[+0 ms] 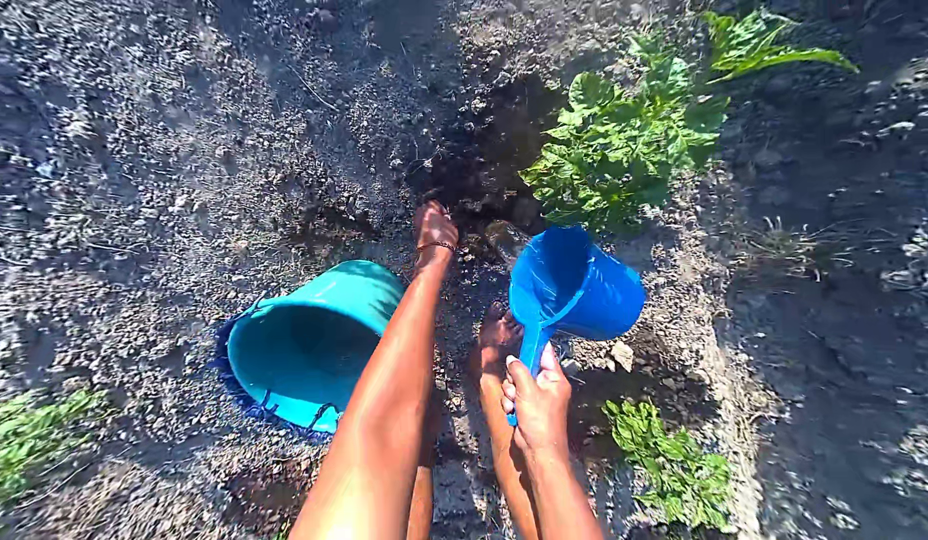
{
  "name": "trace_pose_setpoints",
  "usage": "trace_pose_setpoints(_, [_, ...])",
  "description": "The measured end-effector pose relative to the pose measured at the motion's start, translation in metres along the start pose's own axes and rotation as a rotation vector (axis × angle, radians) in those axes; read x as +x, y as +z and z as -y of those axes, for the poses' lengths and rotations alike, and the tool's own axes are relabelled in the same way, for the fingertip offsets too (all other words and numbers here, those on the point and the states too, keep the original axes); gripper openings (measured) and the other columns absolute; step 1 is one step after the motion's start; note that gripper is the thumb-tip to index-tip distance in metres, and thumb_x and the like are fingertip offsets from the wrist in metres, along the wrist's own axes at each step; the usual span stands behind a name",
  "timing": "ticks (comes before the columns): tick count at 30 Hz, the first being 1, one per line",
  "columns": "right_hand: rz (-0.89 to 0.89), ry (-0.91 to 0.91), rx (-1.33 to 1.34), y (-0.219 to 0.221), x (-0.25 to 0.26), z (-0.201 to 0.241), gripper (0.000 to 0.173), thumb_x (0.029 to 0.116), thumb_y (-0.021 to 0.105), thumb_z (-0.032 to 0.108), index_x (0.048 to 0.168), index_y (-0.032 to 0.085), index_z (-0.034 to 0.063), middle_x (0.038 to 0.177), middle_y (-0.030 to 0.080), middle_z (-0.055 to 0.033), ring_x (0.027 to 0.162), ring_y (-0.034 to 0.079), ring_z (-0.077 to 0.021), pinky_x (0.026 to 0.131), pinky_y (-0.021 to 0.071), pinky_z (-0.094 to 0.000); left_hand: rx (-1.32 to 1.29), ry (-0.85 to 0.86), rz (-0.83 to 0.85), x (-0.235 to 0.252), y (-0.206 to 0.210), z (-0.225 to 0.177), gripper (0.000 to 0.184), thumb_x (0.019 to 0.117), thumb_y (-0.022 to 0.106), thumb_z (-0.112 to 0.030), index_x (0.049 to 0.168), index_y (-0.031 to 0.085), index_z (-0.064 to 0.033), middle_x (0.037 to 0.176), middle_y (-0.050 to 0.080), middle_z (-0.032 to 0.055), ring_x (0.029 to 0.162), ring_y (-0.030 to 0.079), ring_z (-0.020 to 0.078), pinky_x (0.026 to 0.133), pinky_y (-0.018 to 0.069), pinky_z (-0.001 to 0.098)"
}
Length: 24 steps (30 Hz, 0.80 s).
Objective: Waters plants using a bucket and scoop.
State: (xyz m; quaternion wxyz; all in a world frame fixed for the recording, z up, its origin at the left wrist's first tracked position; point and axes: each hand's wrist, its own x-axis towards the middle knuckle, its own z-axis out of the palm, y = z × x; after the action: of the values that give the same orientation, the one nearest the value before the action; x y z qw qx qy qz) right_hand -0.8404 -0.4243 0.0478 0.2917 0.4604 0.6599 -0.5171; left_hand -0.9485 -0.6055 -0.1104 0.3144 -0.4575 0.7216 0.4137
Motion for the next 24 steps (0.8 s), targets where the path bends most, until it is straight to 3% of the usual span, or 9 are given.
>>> trace_pose_setpoints(3, [-0.041, -0.059, -0.014, 0.002, -0.004, -0.009, 0.064, 0.0965, 0.058, -0.006, 0.156, 0.034, -0.0007, 0.076, 0.056, -0.0084, 0.041, 0.045, -0.0076, 0.035, 0.0401, -0.0229, 0.187, 0.022, 0.003, -0.025, -0.003, -0.007, 0.034, 0.0976, 0.059, -0.006, 0.131, 0.061, 0.0021, 0.134, 0.059, 0.0297, 0.128, 0.057, 0.0446, 0.106, 0.0465, 0.0583])
trace_pose_setpoints(7, [0.065, 0.064, 0.299, 0.008, -0.012, -0.002, 0.057, 0.1011, 0.051, -0.004, 0.153, 0.031, 0.0052, 0.063, 0.044, -0.0015, 0.039, 0.041, -0.0064, 0.033, 0.0378, -0.021, -0.161, 0.138, -0.027, -0.001, -0.024, -0.065, 0.029, 0.101, 0.059, -0.01, 0.125, 0.063, 0.0055, 0.122, 0.066, 0.0263, 0.113, 0.066, 0.0368, 0.1, 0.0515, 0.0525])
trace_pose_setpoints(9, [0.104, 0.09, 0.368, 0.002, -0.01, -0.001, 0.053, 0.1007, 0.05, -0.003, 0.151, 0.034, 0.0068, 0.06, 0.042, -0.0003, 0.038, 0.041, -0.0064, 0.033, 0.0373, -0.0217, -0.36, 0.324, 0.156, 0.014, -0.028, -0.11, 0.023, 0.1009, 0.06, -0.005, 0.12, 0.062, 0.009, 0.108, 0.068, 0.0212, 0.093, 0.068, 0.0248, 0.087, 0.0572, 0.041])
trace_pose_setpoints(11, [0.114, 0.093, 0.374, -0.005, -0.007, 0.0, 0.054, 0.0999, 0.049, -0.004, 0.151, 0.035, 0.0072, 0.06, 0.043, -0.0002, 0.039, 0.04, -0.0056, 0.033, 0.0361, -0.0205, -0.482, 0.45, 0.526, 0.015, -0.028, -0.152, 0.013, 0.1023, 0.052, 0.0, 0.113, 0.059, 0.0028, 0.092, 0.063, 0.0062, 0.076, 0.06, 0.0093, 0.072, 0.0533, 0.0278])
trace_pose_setpoints(13, [0.088, 0.085, 0.363, -0.011, -0.007, 0.0, 0.057, 0.0991, 0.051, -0.005, 0.153, 0.035, 0.0055, 0.062, 0.045, -0.0012, 0.039, 0.04, -0.0052, 0.033, 0.0348, -0.0197, -0.477, 0.41, 0.858, 0.007, -0.03, -0.176, 0.016, 0.1028, 0.044, 0.002, 0.11, 0.057, -0.0037, 0.087, 0.064, -0.0001, 0.073, 0.062, 0.0071, 0.071, 0.0559, 0.0271])
trace_pose_setpoints(14, [0.082, 0.085, 0.366, -0.014, -0.006, 0.0, 0.058, 0.0991, 0.051, -0.005, 0.154, 0.035, 0.0058, 0.063, 0.045, -0.0015, 0.04, 0.04, -0.0053, 0.034, 0.0349, -0.0197, -0.464, 0.374, 0.896, 0.006, -0.028, -0.182, 0.012, 0.1025, 0.046, 0.002, 0.104, 0.056, -0.0043, 0.083, 0.063, 0.0003, 0.071, 0.062, 0.0081, 0.071, 0.0565, 0.0277])
trace_pose_setpoints(19, [0.13, 0.126, 0.463, -0.02, -0.008, -0.006, 0.049, 0.1001, 0.048, -0.005, 0.146, 0.038, 0.0068, 0.059, 0.042, 0.0002, 0.038, 0.04, -0.0057, 0.034, 0.0365, -0.021, -0.368, 0.386, 0.536, -0.014, -0.028, -0.169, 0.019, 0.1001, 0.052, 0.002, 0.118, 0.059, 0.0008, 0.091, 0.063, 0.0025, 0.075, 0.06, 0.0063, 0.073, 0.0533, 0.0264])
trace_pose_setpoints(22, [0.149, 0.102, 0.495, -0.026, -0.012, -0.007, 0.047, 0.0989, 0.047, -0.005, 0.144, 0.04, 0.0066, 0.059, 0.041, 0.0012, 0.038, 0.039, -0.005, 0.033, 0.0357, -0.0202, -0.657, 0.205, 0.143, -0.01, -0.032, -0.132, 0.028, 0.1036, 0.057, -0.007, 0.126, 0.056, 0.0086, 0.106, 0.066, 0.0177, 0.083, 0.067, 0.0168, 0.079, 0.0579, 0.0332])
trace_pose_setpoints(24, [0.186, 0.091, 0.559, -0.03, -0.017, -0.009, 0.035, 0.0977, 0.044, -0.004, 0.131, 0.043, 0.0071, 0.056, 0.041, 0.003, 0.037, 0.04, -0.0037, 0.032, 0.0362, -0.0187, -0.829, 0.15, -0.087, -0.035, -0.057, -0.095, 0.031, 0.105, 0.057, -0.012, 0.131, 0.052, 0.0054, 0.111, 0.064, 0.0169, 0.083, 0.069, 0.0179, 0.08, 0.0601, 0.0343])
